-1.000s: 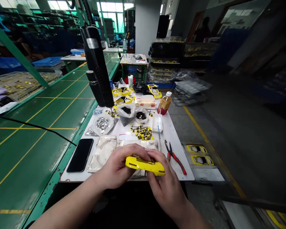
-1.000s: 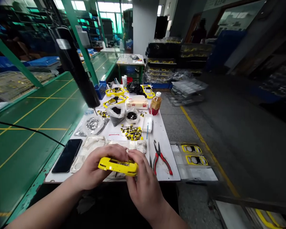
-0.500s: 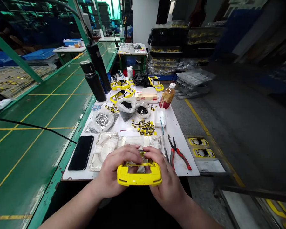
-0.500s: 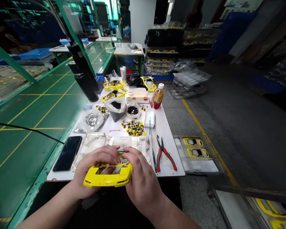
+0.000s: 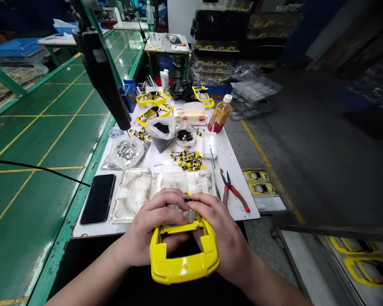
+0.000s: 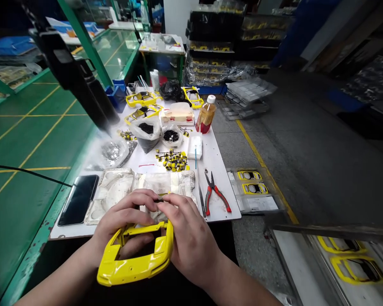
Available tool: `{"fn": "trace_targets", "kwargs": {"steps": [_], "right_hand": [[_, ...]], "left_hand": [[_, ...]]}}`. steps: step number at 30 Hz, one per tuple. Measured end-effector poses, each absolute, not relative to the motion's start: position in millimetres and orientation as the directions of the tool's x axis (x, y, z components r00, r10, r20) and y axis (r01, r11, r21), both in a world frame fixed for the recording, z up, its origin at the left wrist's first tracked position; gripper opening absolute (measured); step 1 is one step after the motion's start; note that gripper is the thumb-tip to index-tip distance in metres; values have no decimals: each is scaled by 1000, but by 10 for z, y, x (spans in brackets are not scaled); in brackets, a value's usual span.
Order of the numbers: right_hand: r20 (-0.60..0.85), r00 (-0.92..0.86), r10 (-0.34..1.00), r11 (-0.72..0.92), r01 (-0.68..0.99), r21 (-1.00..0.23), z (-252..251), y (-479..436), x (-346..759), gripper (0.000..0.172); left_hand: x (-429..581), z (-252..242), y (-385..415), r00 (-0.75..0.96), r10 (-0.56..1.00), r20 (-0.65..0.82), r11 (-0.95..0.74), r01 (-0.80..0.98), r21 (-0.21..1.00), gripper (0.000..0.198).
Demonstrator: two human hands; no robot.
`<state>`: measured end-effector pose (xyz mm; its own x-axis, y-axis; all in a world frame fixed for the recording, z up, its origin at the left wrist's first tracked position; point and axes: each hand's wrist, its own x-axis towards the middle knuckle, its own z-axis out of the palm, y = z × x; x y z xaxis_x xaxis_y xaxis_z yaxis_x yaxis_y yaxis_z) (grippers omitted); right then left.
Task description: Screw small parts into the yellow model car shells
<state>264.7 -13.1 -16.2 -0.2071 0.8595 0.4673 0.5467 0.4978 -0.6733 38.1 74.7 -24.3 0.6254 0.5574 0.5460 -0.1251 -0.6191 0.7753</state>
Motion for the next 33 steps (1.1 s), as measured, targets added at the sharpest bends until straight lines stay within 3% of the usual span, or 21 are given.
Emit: {"fn": "trace_targets", "kwargs": {"steps": [13,17,19,21,22,24,26,29,31,33], "right_hand": [[507,-234,830,533,604,-593,27,-182,2597,55],[541,-210,815,554,560,-616,35,-185,2629,58],[573,-163,803,557,544,-627,39,-212,2674,66],[576,-95,812,534,522,-666,30,-239,2772,75],[546,-48,836,488,521,-700,13,-242,2845,75],[412,102,905,284,576,-767,-55,-216,3036,64],[234,266,935,-11,683,-731,-172,-151,3257,53],[-3,328,945,-291,835,-468,-383,-40,3527,57],[-119,333,936,-353,879,-321,-492,0,3599,61],[-168,349,922,-383,886,-261,-547,11,3585,64]], "left_hand": [[341,-174,712,575,496,650,-710,-162,685,19],[366,-61,662,555,544,630,-669,-166,724,18],[385,47,601,513,664,544,-509,-224,831,21],[396,177,533,464,832,303,-158,-325,932,28],[393,238,505,457,879,134,55,-378,924,29],[365,318,468,487,853,-188,421,-430,798,28],[314,305,452,555,753,-353,619,-416,666,31],[247,97,425,686,636,-353,722,-367,587,57],[239,-102,388,785,563,-259,752,-356,555,70],[268,-276,351,837,516,-183,780,-370,505,71]]}}
